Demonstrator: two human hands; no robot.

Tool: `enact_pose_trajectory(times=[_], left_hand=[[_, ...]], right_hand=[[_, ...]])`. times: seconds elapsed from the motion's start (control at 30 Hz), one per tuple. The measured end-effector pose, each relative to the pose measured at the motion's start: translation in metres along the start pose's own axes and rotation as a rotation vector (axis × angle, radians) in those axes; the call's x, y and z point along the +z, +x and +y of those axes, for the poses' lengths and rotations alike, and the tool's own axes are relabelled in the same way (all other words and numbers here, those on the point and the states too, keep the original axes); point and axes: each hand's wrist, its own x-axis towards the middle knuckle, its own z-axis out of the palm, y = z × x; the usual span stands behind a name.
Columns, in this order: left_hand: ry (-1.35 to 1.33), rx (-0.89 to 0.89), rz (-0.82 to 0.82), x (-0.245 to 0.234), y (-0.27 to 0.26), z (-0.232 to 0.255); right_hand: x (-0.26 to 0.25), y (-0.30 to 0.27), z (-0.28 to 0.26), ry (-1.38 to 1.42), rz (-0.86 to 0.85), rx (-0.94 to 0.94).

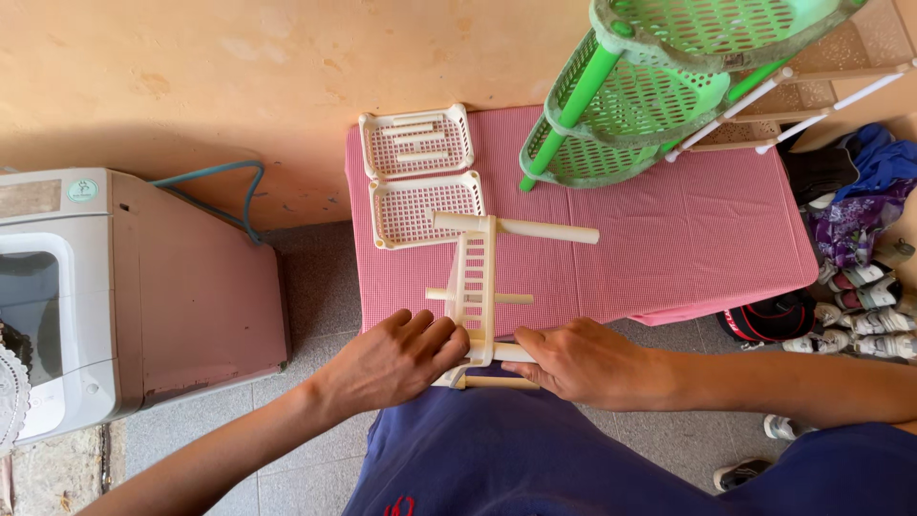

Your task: The person assembles a small plastic shelving unit by inserting white rods into beige trays and stacking them. They then repeat the process with a second set of trays and rods, building a second unit and placing both on a table.

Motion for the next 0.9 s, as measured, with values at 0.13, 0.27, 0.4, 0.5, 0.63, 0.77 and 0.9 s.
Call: enact_pose_trajectory(times=[0.13,0.27,0.4,0.5,0.63,0.77,0.9], left_hand=[[0.024,-0.119,0.273,-0.028,0.009,-0.010],[0.044,-0.213,0.548,-0.039,0.027,-0.059],[-0.198,-0.282,0.273,-0.028,0.037,-0.086],[-0.371,-0.337,0.264,-0.022,0.034,-0.085],[-0.304,-0.268,0.344,-0.025,0.029,-0.077],[-0.198,-0.262,0.323,-0.030,0.029,-0.067],[-0.015,-0.174,0.310,-0.031,0.029,-0.056]], right_hand=[[0.000,-0.002,0.002,-0.164,0.213,-0.212],[0.006,-0.004,0.000,-0.352,0.272,-0.319],[0.013,-0.009,-0.005,-0.512,0.237,-0.319],[0.007,-0.012,-0.008,-0.285,0.211,-0.370],[-0.026,-0.003,0.003,-0.647,0.833,-0.432],[-0.054,0.003,0.011,-0.763,0.822,-0.206],[-0.056,0.018,0.019,-0.528,0.517,-0.219]])
